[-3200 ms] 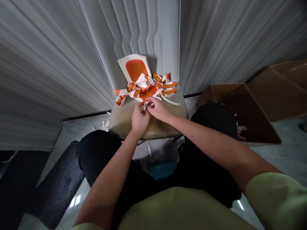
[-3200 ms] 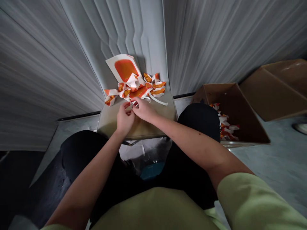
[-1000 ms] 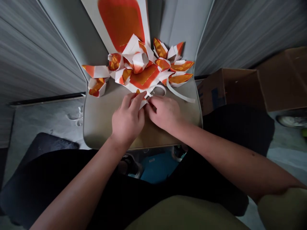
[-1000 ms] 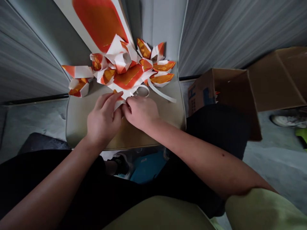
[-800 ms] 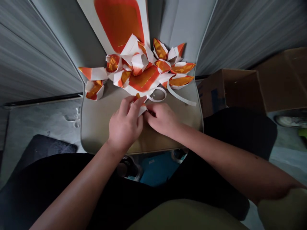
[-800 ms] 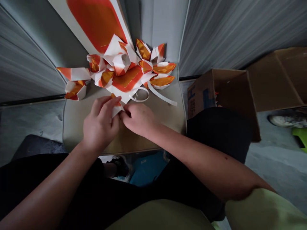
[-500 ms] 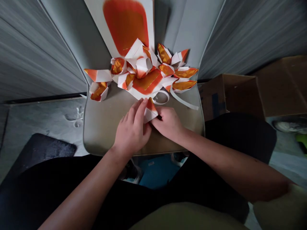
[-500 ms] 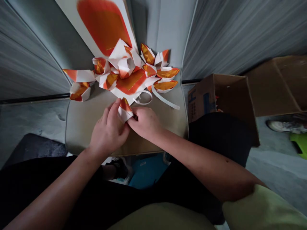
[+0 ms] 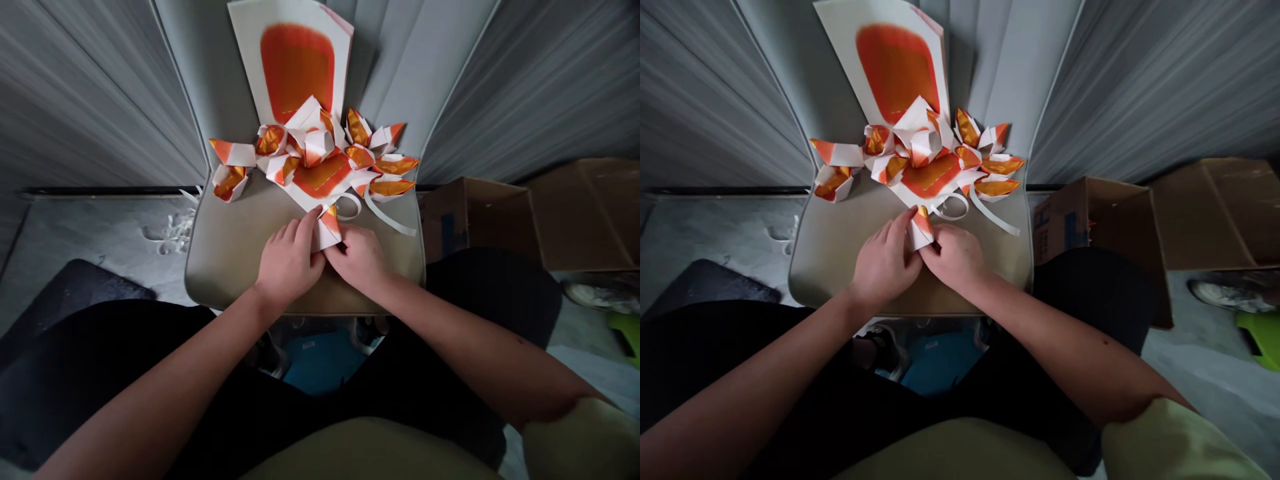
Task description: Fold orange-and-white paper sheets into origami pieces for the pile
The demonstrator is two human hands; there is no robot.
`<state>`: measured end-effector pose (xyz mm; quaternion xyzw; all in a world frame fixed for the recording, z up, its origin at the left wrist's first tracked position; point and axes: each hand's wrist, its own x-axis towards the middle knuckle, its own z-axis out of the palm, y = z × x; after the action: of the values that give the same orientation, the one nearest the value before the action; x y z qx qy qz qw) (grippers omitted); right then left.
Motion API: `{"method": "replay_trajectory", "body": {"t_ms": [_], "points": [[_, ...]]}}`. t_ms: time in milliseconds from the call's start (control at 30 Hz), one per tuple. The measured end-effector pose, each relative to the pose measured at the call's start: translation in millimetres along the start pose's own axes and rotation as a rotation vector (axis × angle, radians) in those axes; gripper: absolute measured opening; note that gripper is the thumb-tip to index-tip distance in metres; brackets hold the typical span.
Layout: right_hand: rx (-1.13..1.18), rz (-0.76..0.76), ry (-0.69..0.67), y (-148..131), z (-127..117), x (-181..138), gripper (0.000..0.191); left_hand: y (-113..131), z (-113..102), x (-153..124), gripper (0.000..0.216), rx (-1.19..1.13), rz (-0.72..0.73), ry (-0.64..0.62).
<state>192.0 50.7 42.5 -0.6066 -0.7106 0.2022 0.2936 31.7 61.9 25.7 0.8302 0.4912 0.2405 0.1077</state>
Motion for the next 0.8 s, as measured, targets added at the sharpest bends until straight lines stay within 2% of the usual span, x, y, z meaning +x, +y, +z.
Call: {"method": "replay_trajectory", "body": {"t_ms": [267,467,633,800], "points": [[-0.164,-0.022,0.004,0,-2,-2,0.026,0,-3,-1,0.069,0.01,-0.039,0.063],[-0.205,-0.021,0.018,1,-2,-1,0.022,0,-6,-3,0.062,0.022,-0.06,0.049],[-0.156,0.008,0.014,2,-3,0,0.02,-6,-8,0,0.046,-0.016,0.06,0.098],[-0.062,-0.011,0.054,3,-6,-1,0.019,-9,-14,4,0.042,-0.115,0.164,0.107]]}}
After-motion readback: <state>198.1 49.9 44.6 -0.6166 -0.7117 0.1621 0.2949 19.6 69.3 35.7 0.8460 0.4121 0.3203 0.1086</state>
